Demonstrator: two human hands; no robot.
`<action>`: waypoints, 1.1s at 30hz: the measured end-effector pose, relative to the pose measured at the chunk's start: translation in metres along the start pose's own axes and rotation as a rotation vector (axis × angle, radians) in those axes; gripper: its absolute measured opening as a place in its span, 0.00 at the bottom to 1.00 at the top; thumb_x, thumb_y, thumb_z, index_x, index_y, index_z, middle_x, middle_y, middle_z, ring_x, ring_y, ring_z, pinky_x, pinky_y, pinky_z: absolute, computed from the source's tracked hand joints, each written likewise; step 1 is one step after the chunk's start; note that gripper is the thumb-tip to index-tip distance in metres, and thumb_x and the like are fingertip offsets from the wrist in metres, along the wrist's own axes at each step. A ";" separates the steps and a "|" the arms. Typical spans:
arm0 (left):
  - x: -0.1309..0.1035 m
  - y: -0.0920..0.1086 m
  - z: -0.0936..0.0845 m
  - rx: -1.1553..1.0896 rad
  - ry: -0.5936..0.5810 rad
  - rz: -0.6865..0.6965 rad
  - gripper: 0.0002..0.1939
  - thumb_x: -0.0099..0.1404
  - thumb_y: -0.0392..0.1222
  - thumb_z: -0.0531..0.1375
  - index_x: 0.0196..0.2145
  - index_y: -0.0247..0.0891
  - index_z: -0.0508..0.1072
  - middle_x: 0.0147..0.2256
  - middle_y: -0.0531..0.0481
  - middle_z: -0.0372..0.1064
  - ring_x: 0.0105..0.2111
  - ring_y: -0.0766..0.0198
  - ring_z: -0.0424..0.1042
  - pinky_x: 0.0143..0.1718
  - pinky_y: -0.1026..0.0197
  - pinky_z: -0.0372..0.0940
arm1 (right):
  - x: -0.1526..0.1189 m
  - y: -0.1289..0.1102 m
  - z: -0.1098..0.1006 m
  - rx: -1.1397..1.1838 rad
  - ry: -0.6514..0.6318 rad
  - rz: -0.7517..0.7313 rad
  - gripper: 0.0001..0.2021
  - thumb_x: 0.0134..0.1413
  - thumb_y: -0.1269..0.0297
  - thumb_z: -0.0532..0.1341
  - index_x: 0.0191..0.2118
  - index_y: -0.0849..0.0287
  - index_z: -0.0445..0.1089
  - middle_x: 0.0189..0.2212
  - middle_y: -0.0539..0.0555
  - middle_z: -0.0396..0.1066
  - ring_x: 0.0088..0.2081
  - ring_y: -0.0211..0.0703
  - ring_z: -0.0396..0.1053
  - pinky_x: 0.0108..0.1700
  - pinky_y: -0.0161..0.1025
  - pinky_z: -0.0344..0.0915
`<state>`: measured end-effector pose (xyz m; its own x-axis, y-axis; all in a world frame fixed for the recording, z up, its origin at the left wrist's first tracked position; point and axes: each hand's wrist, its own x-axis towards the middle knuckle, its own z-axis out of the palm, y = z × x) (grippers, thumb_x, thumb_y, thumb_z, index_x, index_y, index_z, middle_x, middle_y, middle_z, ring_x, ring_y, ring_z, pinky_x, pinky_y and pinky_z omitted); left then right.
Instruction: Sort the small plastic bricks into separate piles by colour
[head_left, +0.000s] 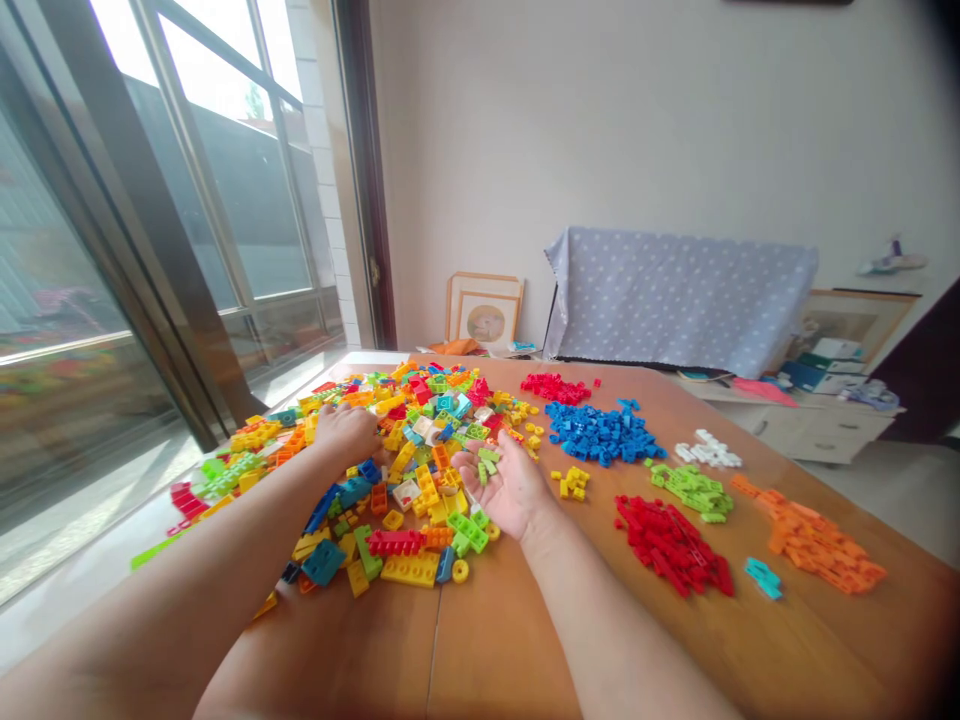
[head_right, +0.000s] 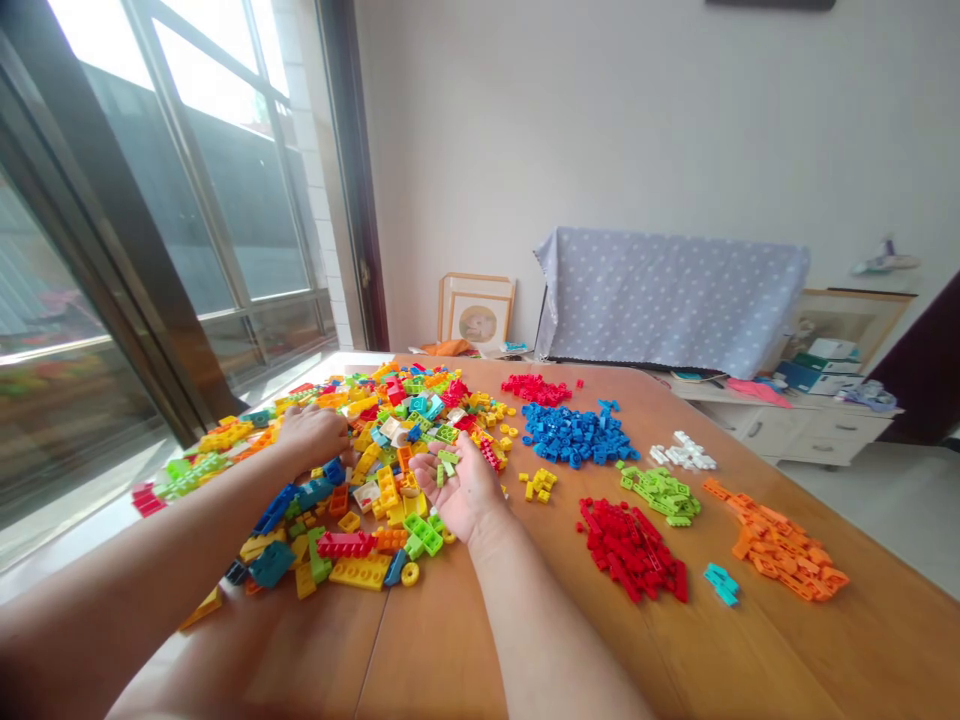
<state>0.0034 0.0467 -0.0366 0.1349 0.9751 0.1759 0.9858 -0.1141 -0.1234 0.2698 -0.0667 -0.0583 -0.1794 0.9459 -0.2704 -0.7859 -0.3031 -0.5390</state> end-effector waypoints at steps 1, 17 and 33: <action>-0.001 0.003 -0.004 -0.016 0.022 -0.006 0.09 0.56 0.48 0.62 0.27 0.42 0.78 0.38 0.41 0.77 0.47 0.44 0.70 0.54 0.44 0.56 | 0.001 0.000 -0.001 0.006 -0.012 0.013 0.17 0.68 0.52 0.55 0.45 0.63 0.67 0.34 0.62 0.77 0.35 0.47 0.78 0.31 0.40 0.77; -0.076 0.128 -0.056 -1.305 0.232 0.074 0.18 0.63 0.55 0.60 0.41 0.40 0.81 0.37 0.47 0.79 0.40 0.55 0.75 0.43 0.56 0.68 | 0.002 -0.007 -0.003 0.083 -0.020 -0.007 0.16 0.70 0.54 0.51 0.43 0.61 0.66 0.32 0.61 0.76 0.36 0.49 0.78 0.31 0.42 0.77; -0.109 0.205 -0.028 -1.352 0.603 0.079 0.16 0.70 0.53 0.57 0.45 0.42 0.76 0.43 0.47 0.74 0.47 0.56 0.72 0.53 0.53 0.64 | -0.025 -0.077 -0.015 0.276 0.234 -0.444 0.04 0.61 0.72 0.54 0.36 0.56 0.63 0.23 0.45 0.65 0.20 0.30 0.65 0.17 0.25 0.56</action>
<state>0.1933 -0.0885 -0.0541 -0.1215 0.7727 0.6230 0.2714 -0.5778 0.7697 0.3438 -0.0691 -0.0216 0.3144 0.9152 -0.2520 -0.8870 0.1886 -0.4215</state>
